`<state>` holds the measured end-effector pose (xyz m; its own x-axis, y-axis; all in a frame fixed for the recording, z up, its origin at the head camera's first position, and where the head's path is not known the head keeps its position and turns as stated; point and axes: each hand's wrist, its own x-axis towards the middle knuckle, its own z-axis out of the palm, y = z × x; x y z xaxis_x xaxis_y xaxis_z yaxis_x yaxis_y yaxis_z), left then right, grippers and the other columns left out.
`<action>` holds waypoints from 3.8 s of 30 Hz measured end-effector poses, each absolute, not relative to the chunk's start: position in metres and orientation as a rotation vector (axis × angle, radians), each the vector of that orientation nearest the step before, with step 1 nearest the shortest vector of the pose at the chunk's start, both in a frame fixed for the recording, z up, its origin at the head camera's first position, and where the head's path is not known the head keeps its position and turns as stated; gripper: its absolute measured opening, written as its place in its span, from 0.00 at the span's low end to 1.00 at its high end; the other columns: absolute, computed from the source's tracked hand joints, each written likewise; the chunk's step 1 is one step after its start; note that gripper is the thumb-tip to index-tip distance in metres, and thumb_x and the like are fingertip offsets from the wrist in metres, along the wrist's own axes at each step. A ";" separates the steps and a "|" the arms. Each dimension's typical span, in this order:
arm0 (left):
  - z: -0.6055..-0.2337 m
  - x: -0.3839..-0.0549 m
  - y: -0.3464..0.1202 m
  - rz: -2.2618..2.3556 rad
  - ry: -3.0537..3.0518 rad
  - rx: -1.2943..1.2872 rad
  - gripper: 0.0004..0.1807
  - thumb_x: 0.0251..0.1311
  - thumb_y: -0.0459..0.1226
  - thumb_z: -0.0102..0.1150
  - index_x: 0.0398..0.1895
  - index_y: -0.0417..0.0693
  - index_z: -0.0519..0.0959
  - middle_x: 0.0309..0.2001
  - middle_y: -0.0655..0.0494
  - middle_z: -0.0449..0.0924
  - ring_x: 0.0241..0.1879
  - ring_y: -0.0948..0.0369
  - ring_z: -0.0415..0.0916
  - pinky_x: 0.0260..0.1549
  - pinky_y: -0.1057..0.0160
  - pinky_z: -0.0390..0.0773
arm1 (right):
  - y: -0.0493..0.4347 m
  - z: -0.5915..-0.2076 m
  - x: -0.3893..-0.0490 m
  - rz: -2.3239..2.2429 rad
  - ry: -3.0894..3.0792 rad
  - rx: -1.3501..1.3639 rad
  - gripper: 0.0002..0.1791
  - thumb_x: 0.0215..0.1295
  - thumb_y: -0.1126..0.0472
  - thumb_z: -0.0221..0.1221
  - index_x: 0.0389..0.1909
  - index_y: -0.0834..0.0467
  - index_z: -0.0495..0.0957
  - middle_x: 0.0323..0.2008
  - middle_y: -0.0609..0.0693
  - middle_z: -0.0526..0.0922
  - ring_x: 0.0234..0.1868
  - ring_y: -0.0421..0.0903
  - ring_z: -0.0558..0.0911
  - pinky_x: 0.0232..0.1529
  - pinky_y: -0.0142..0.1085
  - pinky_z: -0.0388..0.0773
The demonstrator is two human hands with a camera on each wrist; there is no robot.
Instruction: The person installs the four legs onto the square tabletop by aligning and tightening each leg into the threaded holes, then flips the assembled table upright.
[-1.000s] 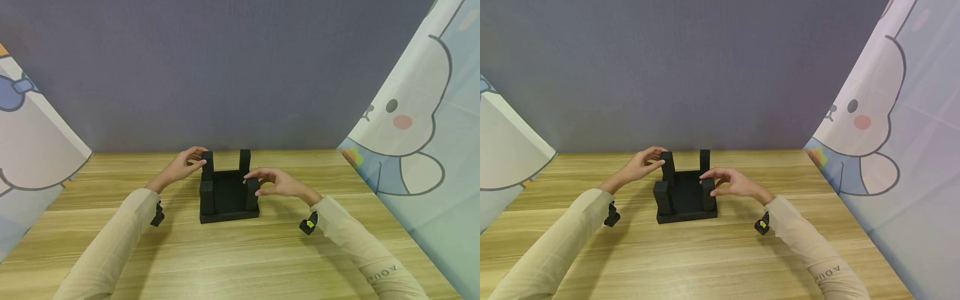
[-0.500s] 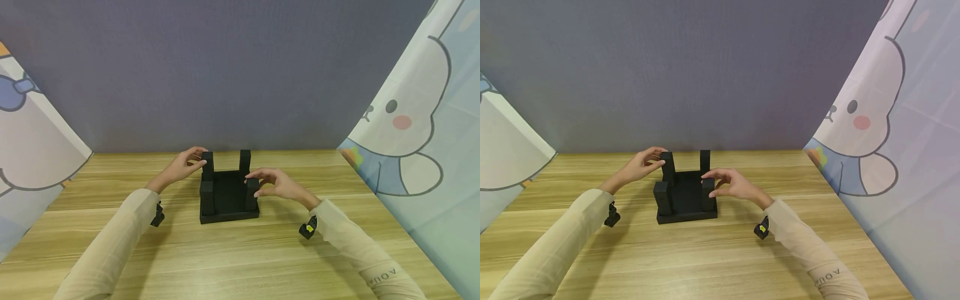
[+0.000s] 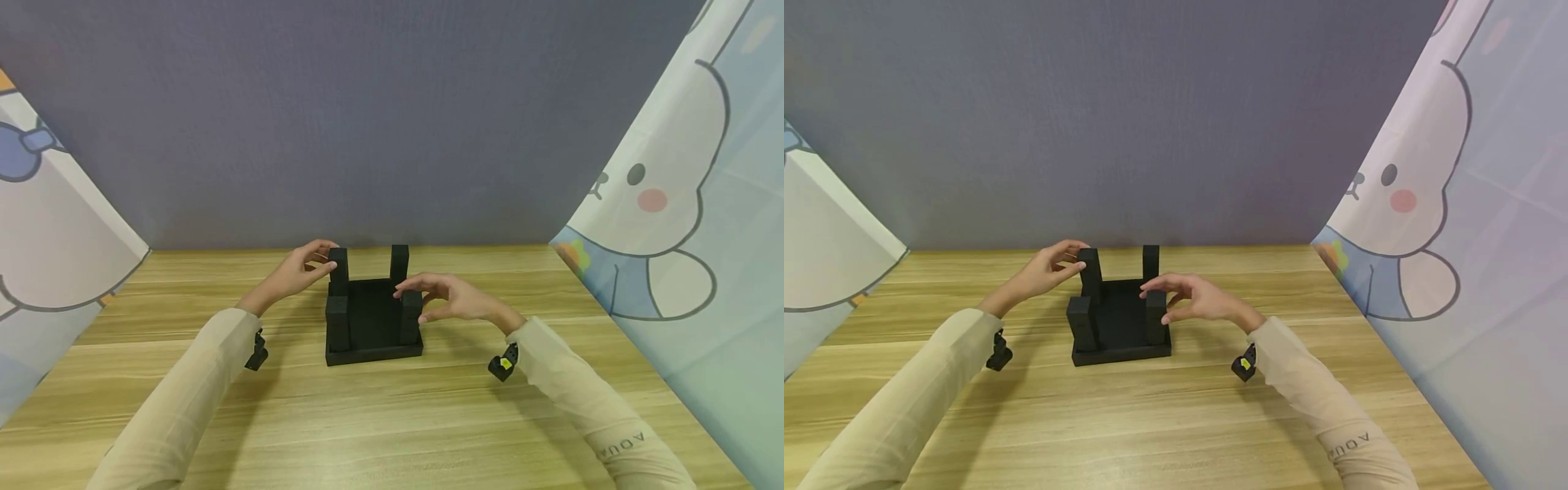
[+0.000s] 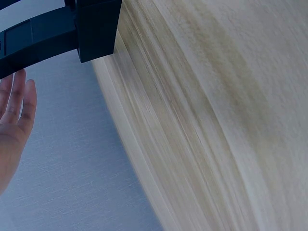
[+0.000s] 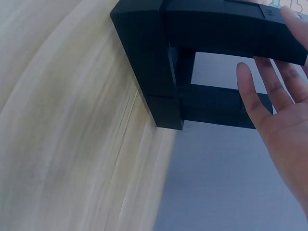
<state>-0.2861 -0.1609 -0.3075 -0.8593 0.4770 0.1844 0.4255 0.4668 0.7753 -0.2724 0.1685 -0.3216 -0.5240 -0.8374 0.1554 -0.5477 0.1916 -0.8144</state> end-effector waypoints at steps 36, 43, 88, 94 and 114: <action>-0.309 -0.288 -0.163 1.374 2.652 0.821 0.22 0.65 0.37 0.50 0.61 0.42 0.64 0.58 0.39 0.67 0.54 0.44 0.69 0.51 0.45 0.71 | 0.165 -0.319 -0.265 -1.303 2.191 -1.259 0.31 0.51 0.72 0.64 0.58 0.68 0.66 0.53 0.60 0.74 0.55 0.44 0.74 0.49 0.52 0.73; -0.309 -0.287 -0.163 1.376 2.644 0.813 0.22 0.65 0.37 0.50 0.61 0.42 0.64 0.58 0.39 0.67 0.54 0.44 0.69 0.52 0.45 0.71 | 0.159 -0.309 -0.249 -1.364 2.297 -1.185 0.29 0.48 0.72 0.66 0.53 0.69 0.70 0.51 0.61 0.75 0.49 0.43 0.76 0.44 0.57 0.73; -0.337 -0.311 -0.171 1.374 2.669 0.834 0.23 0.63 0.45 0.51 0.60 0.53 0.65 0.57 0.46 0.69 0.54 0.49 0.70 0.51 0.47 0.72 | 0.168 -0.330 -0.262 -1.324 2.358 -1.207 0.28 0.49 0.62 0.68 0.54 0.55 0.73 0.51 0.51 0.74 0.46 0.41 0.75 0.45 0.50 0.76; -0.337 -0.311 -0.172 1.391 2.658 0.838 0.22 0.63 0.44 0.51 0.60 0.52 0.66 0.57 0.45 0.69 0.54 0.48 0.70 0.51 0.46 0.72 | 0.168 -0.324 -0.264 -1.292 2.350 -1.231 0.25 0.50 0.63 0.67 0.51 0.58 0.74 0.47 0.53 0.77 0.44 0.42 0.77 0.44 0.45 0.78; -0.334 -0.309 -0.171 1.383 2.659 0.842 0.23 0.63 0.45 0.52 0.60 0.52 0.65 0.57 0.45 0.69 0.54 0.49 0.71 0.50 0.47 0.72 | 0.167 -0.323 -0.268 -1.283 2.275 -1.275 0.30 0.49 0.67 0.67 0.56 0.62 0.70 0.53 0.57 0.73 0.49 0.41 0.75 0.43 0.42 0.78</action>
<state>-0.3092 -0.1707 -0.3341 -0.8532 0.4746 0.2161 0.4494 0.4589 0.7664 -0.2682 0.1672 -0.3228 -0.5927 -0.7804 0.1994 -0.5744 0.2360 -0.7838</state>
